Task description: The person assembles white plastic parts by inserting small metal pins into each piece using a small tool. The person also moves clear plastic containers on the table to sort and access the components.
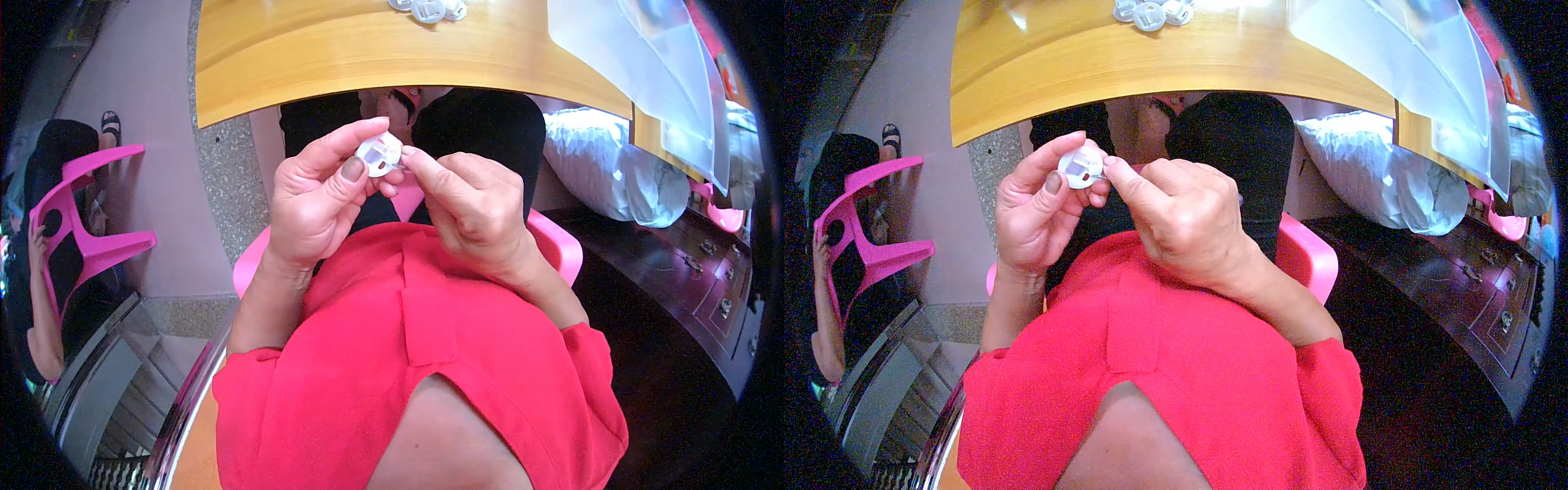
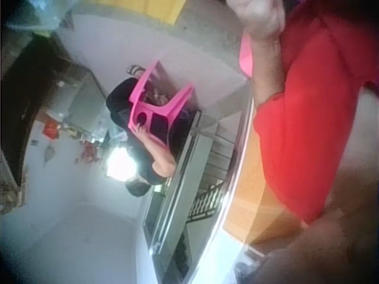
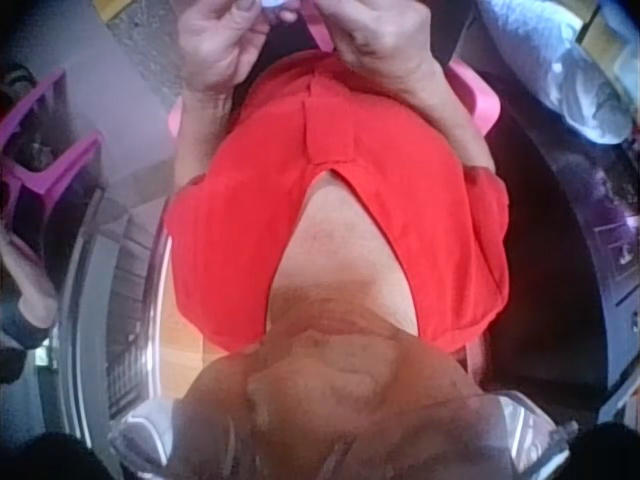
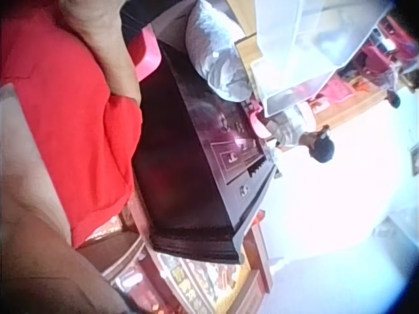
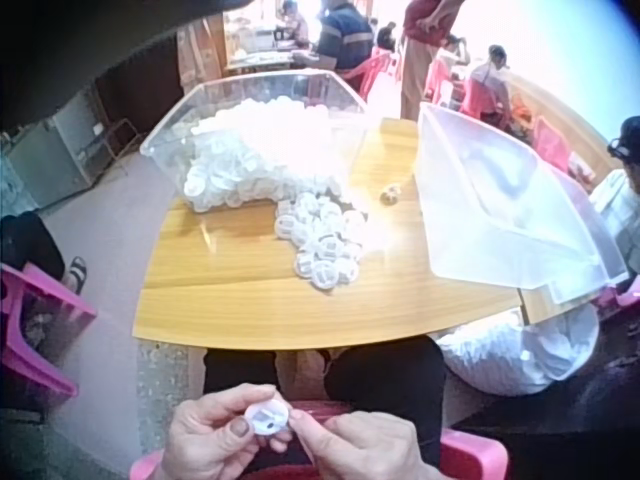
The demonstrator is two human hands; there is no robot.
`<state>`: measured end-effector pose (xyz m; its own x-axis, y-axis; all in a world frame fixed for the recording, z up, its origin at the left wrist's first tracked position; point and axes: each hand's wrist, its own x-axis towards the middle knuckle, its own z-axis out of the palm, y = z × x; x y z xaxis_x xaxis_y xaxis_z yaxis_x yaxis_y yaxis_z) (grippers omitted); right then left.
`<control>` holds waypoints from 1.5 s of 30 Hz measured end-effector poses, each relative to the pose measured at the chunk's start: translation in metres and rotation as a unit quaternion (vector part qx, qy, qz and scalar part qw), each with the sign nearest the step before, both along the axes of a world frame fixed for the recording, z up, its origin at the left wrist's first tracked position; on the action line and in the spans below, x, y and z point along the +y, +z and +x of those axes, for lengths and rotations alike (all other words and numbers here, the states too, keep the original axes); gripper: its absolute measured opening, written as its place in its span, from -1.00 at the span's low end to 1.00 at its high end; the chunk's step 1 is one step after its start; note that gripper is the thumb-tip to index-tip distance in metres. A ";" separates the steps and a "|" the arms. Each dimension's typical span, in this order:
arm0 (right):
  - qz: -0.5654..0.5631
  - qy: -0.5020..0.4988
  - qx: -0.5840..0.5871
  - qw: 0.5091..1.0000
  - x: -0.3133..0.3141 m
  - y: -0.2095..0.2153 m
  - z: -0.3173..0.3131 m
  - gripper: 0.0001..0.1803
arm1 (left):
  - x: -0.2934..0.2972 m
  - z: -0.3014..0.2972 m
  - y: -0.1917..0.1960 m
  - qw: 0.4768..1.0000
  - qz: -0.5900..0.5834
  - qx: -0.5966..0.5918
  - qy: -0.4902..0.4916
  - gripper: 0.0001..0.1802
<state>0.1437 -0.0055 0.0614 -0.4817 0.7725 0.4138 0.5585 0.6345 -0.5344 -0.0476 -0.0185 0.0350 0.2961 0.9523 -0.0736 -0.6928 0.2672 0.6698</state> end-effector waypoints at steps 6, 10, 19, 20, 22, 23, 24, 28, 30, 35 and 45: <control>0.008 -0.015 -0.012 1.000 0.001 -0.001 -0.004 -0.58 | 0.000 0.002 -0.001 0.999 0.009 0.037 0.011 -0.63; -0.014 -0.017 -0.001 1.000 0.000 -0.001 -0.004 -0.60 | -0.001 0.004 0.000 0.998 0.019 0.060 0.019 -0.64; -0.114 -0.028 0.061 0.991 -0.003 -0.001 -0.006 -0.66 | -0.002 0.008 -0.003 0.988 0.079 0.126 0.038 -0.65; -0.123 -0.028 0.074 0.989 -0.003 -0.002 -0.006 -0.67 | -0.002 0.008 -0.003 0.988 0.079 0.126 0.036 -0.65; -0.153 -0.030 0.062 0.986 -0.002 0.004 -0.007 -0.64 | -0.002 0.007 -0.005 0.990 0.058 0.125 0.037 -0.64; -0.182 -0.031 0.049 0.982 -0.002 0.006 -0.007 -0.61 | -0.001 0.007 -0.006 0.990 0.057 0.125 0.035 -0.64; -0.182 -0.033 0.049 0.981 -0.002 0.005 -0.007 -0.61 | 0.000 0.007 -0.005 0.995 0.014 0.085 0.040 -0.63; -0.119 -0.052 -0.022 0.991 -0.001 0.008 -0.006 -0.59 | 0.001 0.010 -0.004 0.998 -0.052 0.012 0.046 -0.62; -0.091 -0.057 -0.053 0.993 -0.002 0.008 -0.006 -0.58 | 0.000 0.011 -0.004 0.998 -0.051 0.002 0.045 -0.63; -0.018 -0.063 -0.107 0.992 -0.001 0.004 -0.006 -0.60 | 0.000 0.012 -0.002 0.996 -0.079 -0.004 0.043 -0.63; 0.000 -0.058 -0.138 0.989 -0.002 0.003 -0.006 -0.59 | -0.002 0.017 -0.001 0.993 -0.098 0.009 0.066 -0.63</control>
